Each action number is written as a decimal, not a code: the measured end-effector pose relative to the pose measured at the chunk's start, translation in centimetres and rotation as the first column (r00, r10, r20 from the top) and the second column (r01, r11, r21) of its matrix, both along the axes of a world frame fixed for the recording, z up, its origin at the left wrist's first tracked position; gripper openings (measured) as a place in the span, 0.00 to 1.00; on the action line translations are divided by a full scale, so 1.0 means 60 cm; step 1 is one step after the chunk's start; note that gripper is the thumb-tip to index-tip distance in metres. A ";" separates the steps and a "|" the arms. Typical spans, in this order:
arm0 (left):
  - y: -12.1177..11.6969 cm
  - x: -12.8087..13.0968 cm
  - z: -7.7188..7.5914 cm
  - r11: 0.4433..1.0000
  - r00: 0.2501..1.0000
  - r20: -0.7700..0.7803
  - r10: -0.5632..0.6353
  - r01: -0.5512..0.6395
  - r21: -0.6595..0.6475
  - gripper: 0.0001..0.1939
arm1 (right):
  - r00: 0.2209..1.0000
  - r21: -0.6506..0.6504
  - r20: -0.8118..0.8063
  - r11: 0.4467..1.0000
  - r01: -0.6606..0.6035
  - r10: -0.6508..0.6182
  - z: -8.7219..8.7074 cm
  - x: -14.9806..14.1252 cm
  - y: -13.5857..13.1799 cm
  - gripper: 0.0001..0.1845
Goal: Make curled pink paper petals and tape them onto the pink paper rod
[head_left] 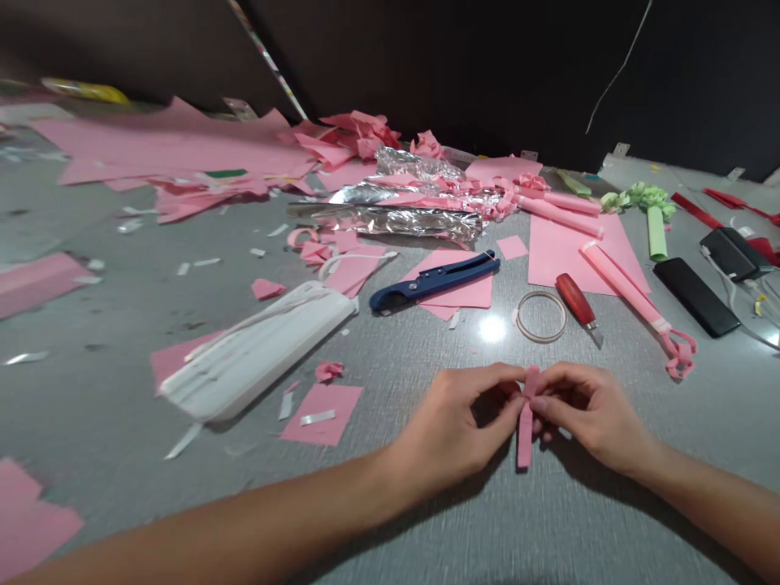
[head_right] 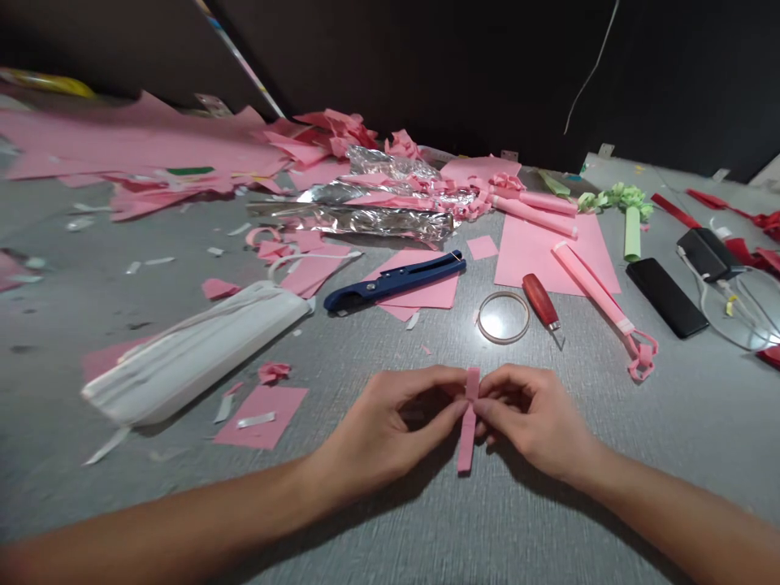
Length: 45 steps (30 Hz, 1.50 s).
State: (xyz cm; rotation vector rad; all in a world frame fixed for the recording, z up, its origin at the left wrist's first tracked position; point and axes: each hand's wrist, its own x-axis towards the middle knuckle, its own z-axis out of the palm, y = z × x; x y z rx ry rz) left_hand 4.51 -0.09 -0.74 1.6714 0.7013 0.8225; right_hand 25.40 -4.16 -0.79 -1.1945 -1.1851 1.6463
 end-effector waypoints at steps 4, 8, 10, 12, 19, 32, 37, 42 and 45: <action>0.001 0.002 0.002 1.000 1.000 0.009 -0.014 0.014 -0.025 0.09 | 1.000 0.008 0.020 1.000 -0.005 0.004 0.006 0.003 0.004 0.15; 0.001 0.002 -0.002 0.999 1.000 -0.003 0.003 -0.003 0.037 0.09 | 0.998 0.009 0.058 1.000 -0.013 0.012 0.008 0.004 0.003 0.13; 0.001 0.002 -0.004 0.997 0.999 -0.028 0.024 -0.022 0.080 0.09 | 0.998 0.003 0.063 1.000 -0.021 0.021 0.007 0.003 0.002 0.12; 0.000 0.001 -0.006 0.991 0.997 -0.055 0.054 -0.047 0.126 0.10 | 0.998 -0.014 0.054 0.999 -0.029 0.029 0.006 0.001 0.001 0.13; 0.000 0.001 -0.005 0.988 0.998 -0.027 0.056 -0.052 0.144 0.11 | 0.999 -0.034 0.014 0.999 -0.028 0.029 0.007 -0.002 0.001 0.19; 0.002 0.000 0.003 0.995 0.999 -0.040 0.010 -0.006 0.103 0.11 | 0.998 -0.082 0.041 0.996 -0.044 0.048 0.010 0.004 0.003 0.12; 0.003 -0.001 -0.001 0.985 0.998 -0.053 0.029 -0.020 0.169 0.11 | 0.997 -0.110 0.042 0.992 -0.058 0.063 0.012 0.001 0.004 0.15; 0.001 -0.005 -0.008 0.972 0.996 -0.068 0.057 -0.040 0.231 0.13 | 0.994 -0.135 0.054 0.987 -0.087 0.095 0.011 0.001 0.004 0.16; -0.001 -0.005 -0.008 0.972 0.995 -0.068 0.068 -0.050 0.231 0.13 | 0.992 -0.117 0.072 0.989 -0.092 0.101 0.008 0.002 0.003 0.16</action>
